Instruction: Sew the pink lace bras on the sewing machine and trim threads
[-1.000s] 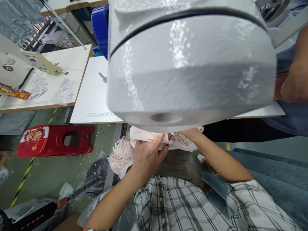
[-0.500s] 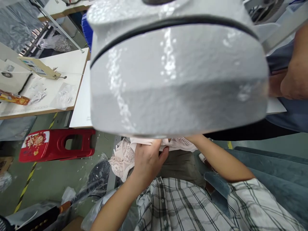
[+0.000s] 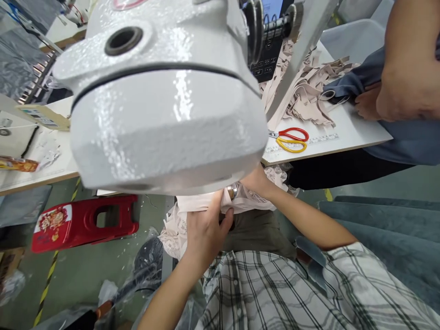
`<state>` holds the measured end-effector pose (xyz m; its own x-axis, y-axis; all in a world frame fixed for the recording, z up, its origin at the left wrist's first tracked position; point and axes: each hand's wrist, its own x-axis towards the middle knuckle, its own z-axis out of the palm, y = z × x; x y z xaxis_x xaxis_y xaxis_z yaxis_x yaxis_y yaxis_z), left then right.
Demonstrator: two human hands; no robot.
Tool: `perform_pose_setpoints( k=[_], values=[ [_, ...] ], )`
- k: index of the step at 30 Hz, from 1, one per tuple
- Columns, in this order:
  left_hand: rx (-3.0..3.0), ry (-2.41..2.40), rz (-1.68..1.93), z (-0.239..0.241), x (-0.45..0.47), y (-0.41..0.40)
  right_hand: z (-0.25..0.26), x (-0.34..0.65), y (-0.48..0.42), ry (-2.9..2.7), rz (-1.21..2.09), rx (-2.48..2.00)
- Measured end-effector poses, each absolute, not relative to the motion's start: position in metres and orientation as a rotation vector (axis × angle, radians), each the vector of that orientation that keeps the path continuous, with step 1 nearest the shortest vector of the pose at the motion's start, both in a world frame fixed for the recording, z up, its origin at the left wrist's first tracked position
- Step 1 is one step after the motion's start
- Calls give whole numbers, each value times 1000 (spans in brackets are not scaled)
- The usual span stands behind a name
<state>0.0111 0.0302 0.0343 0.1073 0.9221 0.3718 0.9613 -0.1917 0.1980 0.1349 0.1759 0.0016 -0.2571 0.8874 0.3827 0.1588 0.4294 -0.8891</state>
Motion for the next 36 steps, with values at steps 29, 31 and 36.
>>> perform_pose_setpoints(
  k=[29, 31, 36],
  values=[
    [-2351, -1778, -753, 8, 56, -24, 8, 185, 69, -1612, 1432, -1114],
    [-2544, -1815, -858, 12, 58, -34, 5, 191, 60, -1408, 1586, -1093],
    [-2733, -1828, -1178, 32, 33, -31, 2, 205, 58, -1365, 1865, -947]
  ],
)
